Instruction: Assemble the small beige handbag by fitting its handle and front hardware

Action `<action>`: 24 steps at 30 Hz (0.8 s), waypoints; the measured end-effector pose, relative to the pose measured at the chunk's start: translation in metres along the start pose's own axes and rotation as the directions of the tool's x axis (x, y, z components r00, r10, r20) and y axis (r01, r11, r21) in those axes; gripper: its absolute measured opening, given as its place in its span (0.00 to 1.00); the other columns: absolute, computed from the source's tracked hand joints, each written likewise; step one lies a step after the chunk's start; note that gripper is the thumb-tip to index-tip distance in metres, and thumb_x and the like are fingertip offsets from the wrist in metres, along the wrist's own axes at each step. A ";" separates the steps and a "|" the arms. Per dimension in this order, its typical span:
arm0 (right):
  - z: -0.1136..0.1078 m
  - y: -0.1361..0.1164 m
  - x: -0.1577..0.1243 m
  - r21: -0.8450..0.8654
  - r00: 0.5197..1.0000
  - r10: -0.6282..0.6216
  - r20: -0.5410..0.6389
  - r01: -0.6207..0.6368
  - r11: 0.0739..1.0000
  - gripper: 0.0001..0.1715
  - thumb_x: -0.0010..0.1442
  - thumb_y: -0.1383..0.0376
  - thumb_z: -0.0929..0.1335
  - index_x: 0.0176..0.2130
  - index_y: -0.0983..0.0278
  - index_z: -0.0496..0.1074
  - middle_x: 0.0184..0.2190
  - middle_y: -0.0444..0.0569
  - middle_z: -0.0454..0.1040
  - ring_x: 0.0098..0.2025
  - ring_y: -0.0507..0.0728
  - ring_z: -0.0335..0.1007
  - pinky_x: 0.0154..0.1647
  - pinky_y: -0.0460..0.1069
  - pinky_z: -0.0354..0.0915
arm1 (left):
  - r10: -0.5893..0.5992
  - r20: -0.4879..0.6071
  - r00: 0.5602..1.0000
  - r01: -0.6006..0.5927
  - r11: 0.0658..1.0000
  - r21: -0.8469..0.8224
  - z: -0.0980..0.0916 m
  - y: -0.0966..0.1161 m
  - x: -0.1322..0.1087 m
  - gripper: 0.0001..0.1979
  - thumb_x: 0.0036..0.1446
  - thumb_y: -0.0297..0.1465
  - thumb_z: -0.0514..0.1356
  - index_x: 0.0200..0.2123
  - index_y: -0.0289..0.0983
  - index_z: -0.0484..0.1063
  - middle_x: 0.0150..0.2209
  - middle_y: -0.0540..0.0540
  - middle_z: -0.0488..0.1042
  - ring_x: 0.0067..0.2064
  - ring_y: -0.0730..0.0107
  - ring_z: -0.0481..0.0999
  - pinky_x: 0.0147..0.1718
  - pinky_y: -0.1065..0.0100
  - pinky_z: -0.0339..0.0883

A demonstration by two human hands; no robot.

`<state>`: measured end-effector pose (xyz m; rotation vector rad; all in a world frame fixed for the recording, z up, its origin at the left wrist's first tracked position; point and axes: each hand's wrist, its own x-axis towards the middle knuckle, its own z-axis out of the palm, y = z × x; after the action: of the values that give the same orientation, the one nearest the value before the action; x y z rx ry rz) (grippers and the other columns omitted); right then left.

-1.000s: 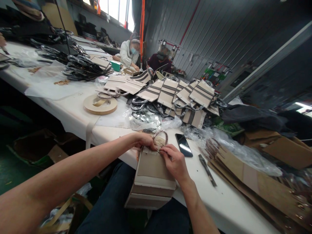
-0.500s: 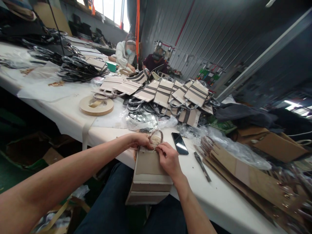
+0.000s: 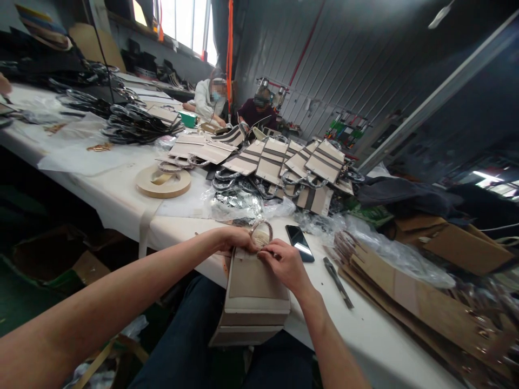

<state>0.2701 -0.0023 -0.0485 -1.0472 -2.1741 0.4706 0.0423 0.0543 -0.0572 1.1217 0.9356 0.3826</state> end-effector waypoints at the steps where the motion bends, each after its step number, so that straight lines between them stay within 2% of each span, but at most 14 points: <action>1: 0.001 0.000 0.000 -0.008 1.000 -0.005 -0.006 0.005 1.000 0.06 0.72 0.65 0.74 0.41 0.59 0.85 0.40 0.50 0.82 0.42 0.60 0.79 0.43 0.53 0.72 | 0.012 0.004 1.000 -0.012 1.000 -0.002 0.000 0.000 0.000 0.10 0.44 0.28 0.77 0.33 0.35 0.84 0.31 0.47 0.85 0.31 0.65 0.80 0.29 0.71 0.75; 9: 0.009 -0.005 -0.005 -0.091 0.999 -0.016 -0.040 0.012 0.996 0.08 0.74 0.66 0.71 0.42 0.59 0.82 0.42 0.52 0.81 0.45 0.62 0.79 0.47 0.56 0.73 | 0.089 0.039 0.995 -0.089 0.996 -0.009 0.001 0.002 -0.007 0.07 0.43 0.25 0.77 0.27 0.34 0.83 0.26 0.50 0.80 0.28 0.73 0.73 0.26 0.75 0.67; 14: -0.003 -0.004 -0.002 0.042 0.999 0.038 0.000 -0.038 0.998 0.08 0.73 0.62 0.73 0.41 0.59 0.84 0.41 0.51 0.82 0.43 0.61 0.79 0.42 0.54 0.72 | 0.063 0.064 0.996 -0.063 0.998 -0.010 0.001 0.006 -0.011 0.08 0.44 0.28 0.77 0.26 0.34 0.81 0.25 0.50 0.78 0.26 0.73 0.72 0.23 0.75 0.65; 18: -0.023 -0.003 -0.004 0.191 0.986 0.153 0.071 -0.164 0.968 0.12 0.75 0.58 0.70 0.47 0.58 0.84 0.46 0.51 0.81 0.40 0.57 0.77 0.36 0.51 0.71 | 0.030 0.071 0.997 -0.029 0.999 -0.017 0.002 0.007 -0.011 0.12 0.43 0.32 0.79 0.27 0.34 0.81 0.28 0.48 0.81 0.27 0.70 0.76 0.25 0.73 0.69; 21: -0.029 -0.005 -0.008 0.211 0.971 0.227 0.072 -0.237 0.948 0.12 0.73 0.60 0.71 0.52 0.58 0.82 0.42 0.48 0.82 0.38 0.56 0.76 0.37 0.50 0.70 | 0.017 0.071 0.997 -0.016 1.000 -0.020 0.002 0.007 -0.010 0.13 0.43 0.32 0.80 0.28 0.34 0.82 0.28 0.47 0.82 0.27 0.69 0.77 0.26 0.72 0.70; 24: -0.026 -0.008 -0.010 0.255 0.952 0.280 0.126 -0.304 0.918 0.25 0.68 0.62 0.74 0.63 0.59 0.77 0.36 0.44 0.83 0.37 0.56 0.78 0.41 0.50 0.73 | 0.023 0.047 0.999 -0.023 1.000 -0.019 0.002 0.005 -0.008 0.10 0.44 0.30 0.79 0.28 0.34 0.82 0.28 0.48 0.83 0.28 0.70 0.78 0.27 0.73 0.71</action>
<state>0.2883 -0.0142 -0.0291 -1.2180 -1.9585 0.9409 0.0404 0.0497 -0.0490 1.1210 0.8766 0.3811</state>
